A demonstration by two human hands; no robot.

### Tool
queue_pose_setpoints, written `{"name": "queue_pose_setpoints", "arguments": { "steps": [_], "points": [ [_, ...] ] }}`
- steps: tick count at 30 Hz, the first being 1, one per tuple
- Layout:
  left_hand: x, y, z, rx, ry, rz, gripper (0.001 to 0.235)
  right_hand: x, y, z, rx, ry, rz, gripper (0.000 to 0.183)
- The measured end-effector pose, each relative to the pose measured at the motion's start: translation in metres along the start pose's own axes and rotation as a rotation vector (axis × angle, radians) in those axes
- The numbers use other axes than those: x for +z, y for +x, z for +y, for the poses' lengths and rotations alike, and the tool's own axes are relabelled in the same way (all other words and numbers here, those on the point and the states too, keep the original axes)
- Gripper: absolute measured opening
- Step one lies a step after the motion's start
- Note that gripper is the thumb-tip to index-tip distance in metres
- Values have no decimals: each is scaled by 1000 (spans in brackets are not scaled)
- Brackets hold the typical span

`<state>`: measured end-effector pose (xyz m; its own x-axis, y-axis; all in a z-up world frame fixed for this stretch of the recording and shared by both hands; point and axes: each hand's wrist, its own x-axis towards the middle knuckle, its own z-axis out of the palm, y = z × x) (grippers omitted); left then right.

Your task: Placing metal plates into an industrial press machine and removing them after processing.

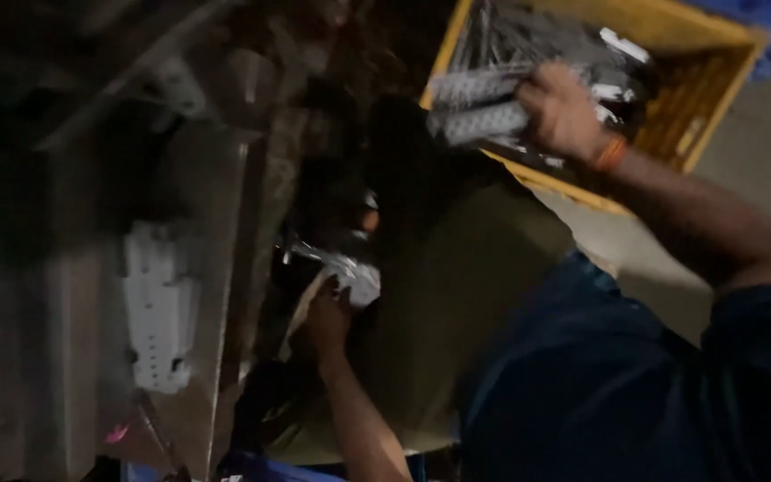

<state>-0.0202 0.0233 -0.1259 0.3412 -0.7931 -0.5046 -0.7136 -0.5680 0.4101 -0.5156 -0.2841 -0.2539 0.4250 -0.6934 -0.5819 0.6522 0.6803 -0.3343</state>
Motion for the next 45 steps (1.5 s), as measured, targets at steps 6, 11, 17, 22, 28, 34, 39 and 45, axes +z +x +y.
{"name": "queue_pose_setpoints", "arguments": {
  "steps": [6,11,17,22,28,34,39,45],
  "points": [
    [11,2,-15,-13,-71,-54,44,-1,-15,-42,49,650,-716,47],
    [0,-5,3,-41,-224,25,44,-93,29,13,24,816,-528,50],
    [-30,-22,10,465,506,567,38,249,-60,77,-878,-1764,-449,42],
    [-129,-47,-71,552,771,1078,50,273,-20,146,-676,-1735,-721,43],
    [-197,-43,-114,370,984,978,52,258,17,173,-391,-1996,-803,49],
    [-211,-8,-189,-143,706,636,58,238,31,180,-556,-1809,-794,42],
    [-235,-13,-116,-316,805,552,75,239,29,178,-574,-1729,-828,37],
    [-237,-2,-202,404,934,1002,70,231,36,173,-641,-1672,-827,33]
  ]
}}
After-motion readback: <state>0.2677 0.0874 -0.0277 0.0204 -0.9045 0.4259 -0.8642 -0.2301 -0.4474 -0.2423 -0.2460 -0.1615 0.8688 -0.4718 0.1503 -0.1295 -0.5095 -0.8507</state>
